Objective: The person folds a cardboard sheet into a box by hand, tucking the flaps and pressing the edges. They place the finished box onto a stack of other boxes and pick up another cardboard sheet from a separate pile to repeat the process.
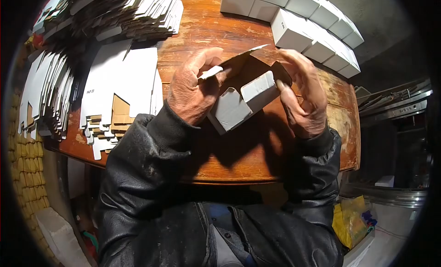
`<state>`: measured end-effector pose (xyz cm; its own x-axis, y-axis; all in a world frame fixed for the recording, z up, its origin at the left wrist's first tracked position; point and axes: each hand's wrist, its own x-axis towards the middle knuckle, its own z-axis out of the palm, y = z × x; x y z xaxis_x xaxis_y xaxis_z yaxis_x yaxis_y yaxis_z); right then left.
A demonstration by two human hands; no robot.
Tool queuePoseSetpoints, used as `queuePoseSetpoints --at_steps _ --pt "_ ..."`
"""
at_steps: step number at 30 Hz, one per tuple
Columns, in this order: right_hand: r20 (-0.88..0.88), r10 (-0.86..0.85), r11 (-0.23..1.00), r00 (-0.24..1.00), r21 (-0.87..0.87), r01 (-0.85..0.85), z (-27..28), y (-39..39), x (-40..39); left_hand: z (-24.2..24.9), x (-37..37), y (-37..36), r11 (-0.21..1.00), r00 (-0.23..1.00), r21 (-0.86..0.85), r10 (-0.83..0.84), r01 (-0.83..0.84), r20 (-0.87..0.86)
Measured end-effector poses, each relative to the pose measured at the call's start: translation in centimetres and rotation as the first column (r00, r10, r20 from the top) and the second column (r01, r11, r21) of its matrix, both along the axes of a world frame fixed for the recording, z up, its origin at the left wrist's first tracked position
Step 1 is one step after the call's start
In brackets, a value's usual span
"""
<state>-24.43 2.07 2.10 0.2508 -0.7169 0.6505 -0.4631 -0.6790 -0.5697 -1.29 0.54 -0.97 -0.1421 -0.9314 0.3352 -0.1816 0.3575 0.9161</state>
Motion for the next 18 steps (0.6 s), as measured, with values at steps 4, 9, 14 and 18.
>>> queuePoseSetpoints --at_steps 4,9,14,18 --pt "-0.091 0.136 0.982 0.987 -0.121 -0.147 1.0 0.0 -0.1 -0.8 0.1 -0.3 0.998 0.997 -0.054 -0.025 0.021 -0.072" --pt "-0.219 0.053 0.992 0.974 -0.102 -0.077 0.5 -0.1 0.4 -0.3 0.3 -0.4 0.975 0.955 0.124 -0.145 0.182 -0.260" --pt "-0.281 -0.010 0.993 0.960 -0.118 -0.024 0.7 0.1 0.6 0.7 0.7 -0.7 0.933 0.922 0.271 -0.128 0.237 -0.366" --pt "-0.308 -0.061 0.984 0.949 -0.180 0.004 0.7 -0.1 0.5 -0.5 3.0 -2.3 0.909 0.908 0.159 -0.343 0.385 -0.240"
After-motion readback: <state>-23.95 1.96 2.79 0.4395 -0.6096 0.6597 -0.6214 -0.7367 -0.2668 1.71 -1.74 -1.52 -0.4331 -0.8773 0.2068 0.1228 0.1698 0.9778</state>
